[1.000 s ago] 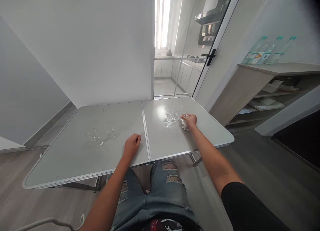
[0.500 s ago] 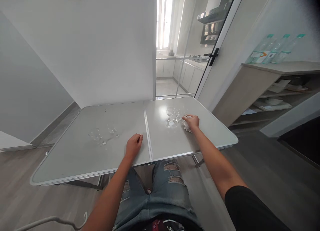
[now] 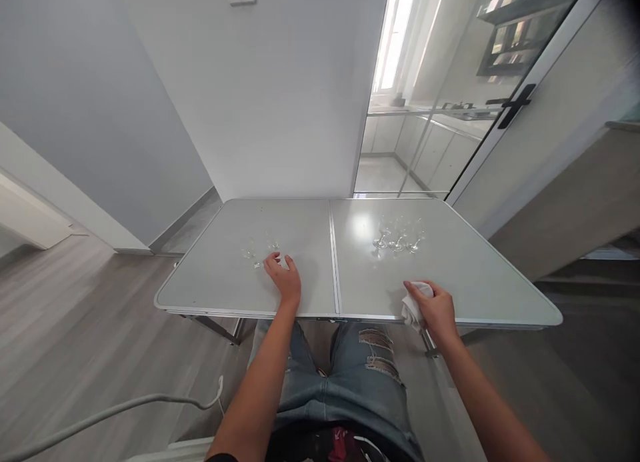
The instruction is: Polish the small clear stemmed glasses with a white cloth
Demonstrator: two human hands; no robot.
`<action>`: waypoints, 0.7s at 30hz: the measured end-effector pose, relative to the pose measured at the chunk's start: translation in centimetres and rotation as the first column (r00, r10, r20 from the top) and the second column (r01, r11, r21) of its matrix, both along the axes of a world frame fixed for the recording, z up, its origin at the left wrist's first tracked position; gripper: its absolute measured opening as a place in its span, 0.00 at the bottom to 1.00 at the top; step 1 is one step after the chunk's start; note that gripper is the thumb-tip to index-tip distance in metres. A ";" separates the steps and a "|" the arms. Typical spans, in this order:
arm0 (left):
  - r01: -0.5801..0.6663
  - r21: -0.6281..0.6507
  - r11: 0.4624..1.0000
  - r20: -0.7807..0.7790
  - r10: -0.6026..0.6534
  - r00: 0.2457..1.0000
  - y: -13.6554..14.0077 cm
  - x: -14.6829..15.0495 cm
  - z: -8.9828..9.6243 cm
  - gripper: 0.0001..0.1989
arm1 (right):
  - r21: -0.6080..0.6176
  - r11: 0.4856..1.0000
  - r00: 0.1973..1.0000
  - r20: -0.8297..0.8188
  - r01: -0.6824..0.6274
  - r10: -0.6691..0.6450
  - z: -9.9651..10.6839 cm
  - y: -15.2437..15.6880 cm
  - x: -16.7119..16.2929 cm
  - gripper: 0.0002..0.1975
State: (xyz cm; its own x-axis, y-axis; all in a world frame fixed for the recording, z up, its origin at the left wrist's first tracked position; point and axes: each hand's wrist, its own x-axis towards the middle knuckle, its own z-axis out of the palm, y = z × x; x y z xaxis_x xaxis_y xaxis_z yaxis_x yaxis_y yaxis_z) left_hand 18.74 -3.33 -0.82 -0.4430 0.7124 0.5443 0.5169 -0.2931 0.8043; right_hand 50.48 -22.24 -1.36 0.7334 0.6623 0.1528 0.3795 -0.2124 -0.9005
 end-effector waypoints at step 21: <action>0.279 -0.115 0.953 0.126 -0.265 0.956 4.9 -0.5 -0.9 0.09 | 0.263 0.954 0.604 -0.740 -0.142 0.294 1.6 -2.5 -5.4 0.14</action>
